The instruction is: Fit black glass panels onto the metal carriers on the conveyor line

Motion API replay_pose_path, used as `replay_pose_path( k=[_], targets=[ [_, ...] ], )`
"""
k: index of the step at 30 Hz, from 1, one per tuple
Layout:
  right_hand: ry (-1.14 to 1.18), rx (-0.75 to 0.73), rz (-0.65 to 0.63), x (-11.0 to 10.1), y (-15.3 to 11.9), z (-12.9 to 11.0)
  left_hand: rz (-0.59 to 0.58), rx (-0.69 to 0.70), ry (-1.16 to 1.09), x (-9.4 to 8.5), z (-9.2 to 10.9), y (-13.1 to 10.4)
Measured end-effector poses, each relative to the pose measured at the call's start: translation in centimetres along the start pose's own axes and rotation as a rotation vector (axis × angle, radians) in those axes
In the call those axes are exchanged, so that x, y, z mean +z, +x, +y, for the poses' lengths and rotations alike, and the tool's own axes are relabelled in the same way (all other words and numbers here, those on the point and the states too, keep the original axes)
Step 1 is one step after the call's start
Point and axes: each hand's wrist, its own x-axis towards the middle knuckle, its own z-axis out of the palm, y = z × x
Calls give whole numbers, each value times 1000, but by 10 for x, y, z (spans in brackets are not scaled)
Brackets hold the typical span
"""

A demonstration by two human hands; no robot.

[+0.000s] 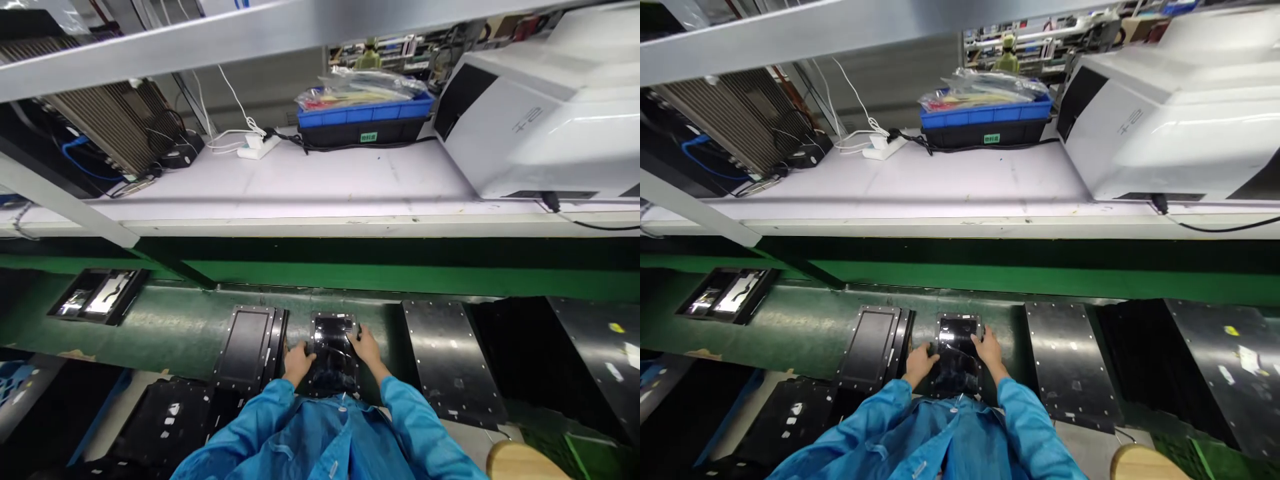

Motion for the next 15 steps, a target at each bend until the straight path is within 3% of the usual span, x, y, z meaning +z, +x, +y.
replay_pose_path(
  k=[2,6,10,15],
  targets=[
    [-51,-28,-27,-17,24,-21,86,98,-94,-21,21,29],
    [-113,-126,-106,-37,48,-37,76,225,-178,-53,49,78],
    [-103,-169,-88,-52,54,-38,91,216,-222,-53,50,100],
    [-42,-154,-34,-59,54,-38,122,165,-358,-44,51,101]
  ],
)
